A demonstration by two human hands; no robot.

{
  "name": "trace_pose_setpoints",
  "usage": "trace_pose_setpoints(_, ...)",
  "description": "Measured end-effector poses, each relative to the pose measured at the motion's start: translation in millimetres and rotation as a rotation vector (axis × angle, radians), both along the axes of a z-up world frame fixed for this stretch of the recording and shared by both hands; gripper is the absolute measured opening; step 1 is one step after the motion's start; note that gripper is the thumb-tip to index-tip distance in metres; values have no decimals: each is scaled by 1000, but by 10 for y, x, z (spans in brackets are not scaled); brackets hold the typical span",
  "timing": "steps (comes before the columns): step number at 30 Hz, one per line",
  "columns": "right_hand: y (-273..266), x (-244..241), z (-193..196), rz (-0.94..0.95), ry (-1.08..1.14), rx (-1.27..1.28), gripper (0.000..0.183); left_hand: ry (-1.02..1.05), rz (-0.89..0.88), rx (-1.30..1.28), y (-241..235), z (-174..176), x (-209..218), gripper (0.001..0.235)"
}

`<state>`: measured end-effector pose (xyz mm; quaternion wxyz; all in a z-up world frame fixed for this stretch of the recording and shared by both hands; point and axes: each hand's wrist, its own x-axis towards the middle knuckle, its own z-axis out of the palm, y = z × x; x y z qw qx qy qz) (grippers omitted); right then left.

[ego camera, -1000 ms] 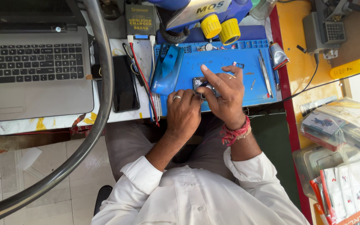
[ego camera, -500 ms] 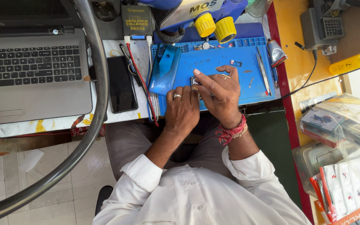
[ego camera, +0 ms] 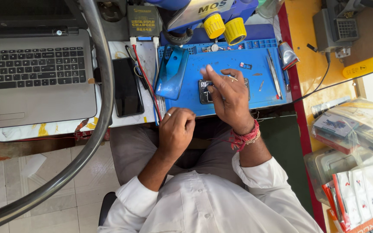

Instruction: The person uses a screwdriver to remove screws from a smartphone's internal frame, then handles the phone and its back cover. The person places the back cover on the mat and continues to manipulate the phone's internal components.

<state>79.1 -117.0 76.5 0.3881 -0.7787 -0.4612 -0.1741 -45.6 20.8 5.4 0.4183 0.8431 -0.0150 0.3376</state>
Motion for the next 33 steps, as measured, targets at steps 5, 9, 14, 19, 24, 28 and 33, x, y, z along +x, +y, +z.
trace_pose_setpoints(5, 23, -11, -17, -108, -91, -55, 51, 45, 9, 41, 0, -22, -30, 17)
trace_pose_setpoints(9, 26, -28, -25, 12, 28, 8, 51, 64, 55, 247, -20, 1, 70, 19)
trace_pose_setpoints(14, 1, -17, -24, -59, -77, -97, 57, 152, 88, 202, -86, -10, 294, 16)
trace_pose_setpoints(19, 16, -10, -9, -5, -94, -47, 51, 172, 106, 150, -115, -22, 404, 14)
trace_pose_setpoints(24, -9, -36, 51, -66, -96, -121, 54, 162, 141, 95, -128, 42, 417, 9)
trace_pose_setpoints(28, 29, -41, 51, -83, -136, -52, 51, 190, 146, 129, -146, 48, 451, 8)
trace_pose_setpoints(33, 40, -7, 65, -56, -130, -50, 50, 213, 163, 240, -236, 20, 453, 9)
